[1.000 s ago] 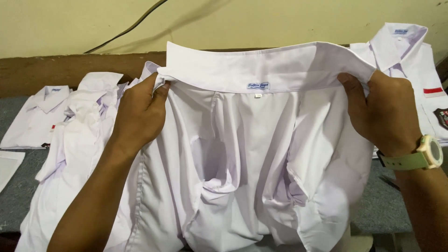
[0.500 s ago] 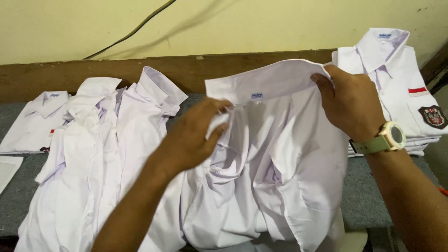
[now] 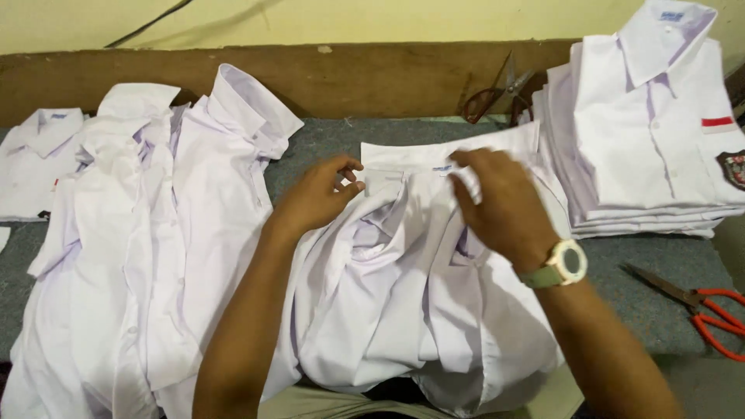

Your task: Trimming loose threads from white shirts using scissors and then folding the shirts neatly.

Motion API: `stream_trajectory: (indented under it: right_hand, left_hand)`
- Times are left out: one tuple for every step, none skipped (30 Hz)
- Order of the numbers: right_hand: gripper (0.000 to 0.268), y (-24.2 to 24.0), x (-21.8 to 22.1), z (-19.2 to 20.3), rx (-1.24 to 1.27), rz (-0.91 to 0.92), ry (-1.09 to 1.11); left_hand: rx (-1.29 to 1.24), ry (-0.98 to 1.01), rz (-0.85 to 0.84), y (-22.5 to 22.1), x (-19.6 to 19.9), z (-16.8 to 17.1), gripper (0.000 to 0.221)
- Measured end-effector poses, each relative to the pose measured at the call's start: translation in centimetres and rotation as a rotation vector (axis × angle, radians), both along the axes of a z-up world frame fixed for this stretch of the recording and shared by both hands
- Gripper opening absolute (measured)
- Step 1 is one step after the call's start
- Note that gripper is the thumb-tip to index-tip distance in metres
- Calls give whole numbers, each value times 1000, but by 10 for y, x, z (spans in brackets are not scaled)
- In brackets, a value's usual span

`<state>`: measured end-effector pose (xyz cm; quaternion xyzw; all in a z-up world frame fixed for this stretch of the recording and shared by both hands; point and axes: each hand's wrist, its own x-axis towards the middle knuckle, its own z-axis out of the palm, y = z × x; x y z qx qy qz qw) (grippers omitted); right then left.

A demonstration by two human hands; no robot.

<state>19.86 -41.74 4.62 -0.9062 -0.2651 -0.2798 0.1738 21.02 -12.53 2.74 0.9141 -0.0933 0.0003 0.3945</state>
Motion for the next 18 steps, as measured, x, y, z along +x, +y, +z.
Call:
stream_trajectory:
  right_hand:
    - [26,17,-6,-10,54,195,234]
    - [26,26,-4,-16,57,199,250]
    - [25,34,-2,-21,23,276,435]
    - [25,43,-1,-26,-12,354,619]
    - [25,45,1,-37,-13,358,626]
    - [19,47,3,-48,-115,377,673]
    - [14,49,6,-59,-221,400,719]
    - [14,47,5,-66,-225,409,726]
    - [14,45,4,-74,-271,374,722]
    - [15,42,3,-81,-317,340,718]
    - [15,43,3,-78,-321,351,725]
    - [19,44,3,-74,-382,317,755]
    - [24,44,2,-71,-440,279,786]
    - [24,43,3,-73,-440,287,793]
    - [23,43,5,-75,-401,294,804]
    - [22,42,6,-76,-362,300,814]
    - [22,41,8,-80,-362,307,820]
    - [20,41,10,-83,-299,324,807]
  left_hand:
    - [55,50,19,-1,6,-8,45]
    - [57,65,22,-5,6,-4,45]
    - [182,181,66,-11,6,-1,65]
    - [307,297,108,-16,7,3,86]
    - [306,304,112,-8,18,-19,86]
    - [320,308,105,0,29,-42,70]
    - [332,313,102,8,40,-65,54]
    - [329,322,109,11,41,-70,54]
    - [232,268,134,13,41,-76,40]
    - [136,213,159,16,41,-82,28]
    - [134,222,170,19,39,-82,28]
    - [86,190,195,21,37,-81,23]
    - [40,157,215,23,36,-80,19]
    - [42,167,221,23,34,-78,19]
    - [6,133,223,24,33,-75,18]
    - [-29,98,226,24,32,-72,17]
    - [-27,105,230,23,31,-69,17]
    - [-34,98,234,21,29,-67,17]
